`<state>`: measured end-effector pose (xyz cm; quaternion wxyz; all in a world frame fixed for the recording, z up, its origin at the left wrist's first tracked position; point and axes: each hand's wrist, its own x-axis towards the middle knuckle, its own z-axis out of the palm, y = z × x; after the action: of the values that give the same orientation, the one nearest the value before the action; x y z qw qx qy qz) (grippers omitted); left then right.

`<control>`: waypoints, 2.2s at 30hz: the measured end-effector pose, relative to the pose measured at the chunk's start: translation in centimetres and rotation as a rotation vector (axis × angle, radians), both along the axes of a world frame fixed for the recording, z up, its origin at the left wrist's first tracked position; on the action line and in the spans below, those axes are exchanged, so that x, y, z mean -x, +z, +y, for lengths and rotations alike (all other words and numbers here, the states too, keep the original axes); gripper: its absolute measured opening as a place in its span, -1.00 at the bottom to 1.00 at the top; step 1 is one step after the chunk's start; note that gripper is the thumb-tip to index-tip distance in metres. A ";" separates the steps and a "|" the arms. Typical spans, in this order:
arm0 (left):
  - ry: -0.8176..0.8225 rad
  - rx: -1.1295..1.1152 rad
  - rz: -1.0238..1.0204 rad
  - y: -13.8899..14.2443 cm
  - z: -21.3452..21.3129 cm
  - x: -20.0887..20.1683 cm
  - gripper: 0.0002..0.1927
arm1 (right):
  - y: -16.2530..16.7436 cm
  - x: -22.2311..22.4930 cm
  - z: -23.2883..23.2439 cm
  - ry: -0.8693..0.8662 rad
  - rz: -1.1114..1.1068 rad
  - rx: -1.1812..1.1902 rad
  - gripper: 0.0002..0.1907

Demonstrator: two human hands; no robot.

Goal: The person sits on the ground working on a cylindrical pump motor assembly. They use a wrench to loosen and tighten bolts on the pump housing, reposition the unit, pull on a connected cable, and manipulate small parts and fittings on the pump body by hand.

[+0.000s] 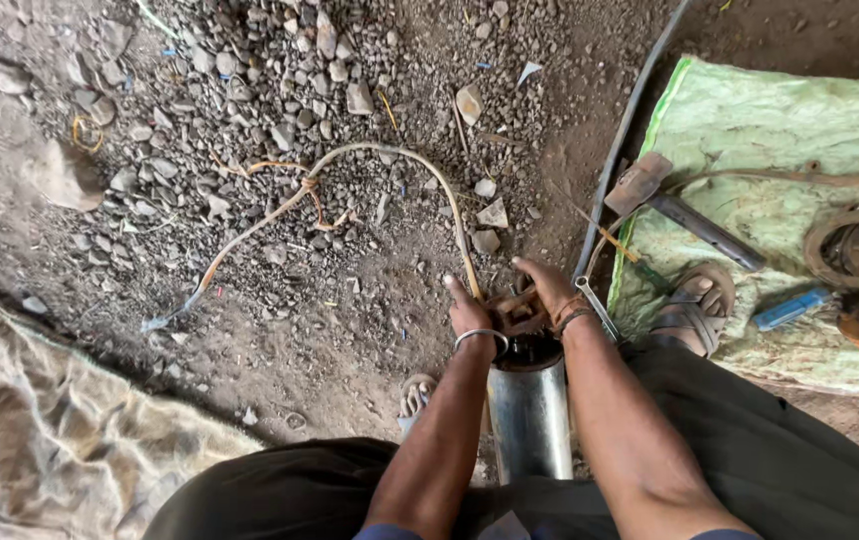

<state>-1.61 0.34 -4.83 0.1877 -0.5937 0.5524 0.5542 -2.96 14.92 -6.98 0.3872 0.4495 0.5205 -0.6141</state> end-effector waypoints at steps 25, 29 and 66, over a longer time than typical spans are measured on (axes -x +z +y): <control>-0.266 0.255 0.121 0.4 1.3 0.4 -0.08 | 0.8 -2.4 1.4 -0.121 0.205 -0.071 -0.45; -0.523 0.285 -0.164 0.2 0.9 1.9 0.07 | 1.2 -0.9 0.9 0.154 0.152 -0.356 -0.06; 0.072 -0.203 0.186 -0.5 -0.7 0.0 -0.27 | 1.0 -0.3 0.0 0.070 0.291 -0.151 -0.44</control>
<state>-1.62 -0.36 -5.36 0.1748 -0.5371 0.4868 0.6663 -2.62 14.90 -5.96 0.2940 0.3656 0.6310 -0.6179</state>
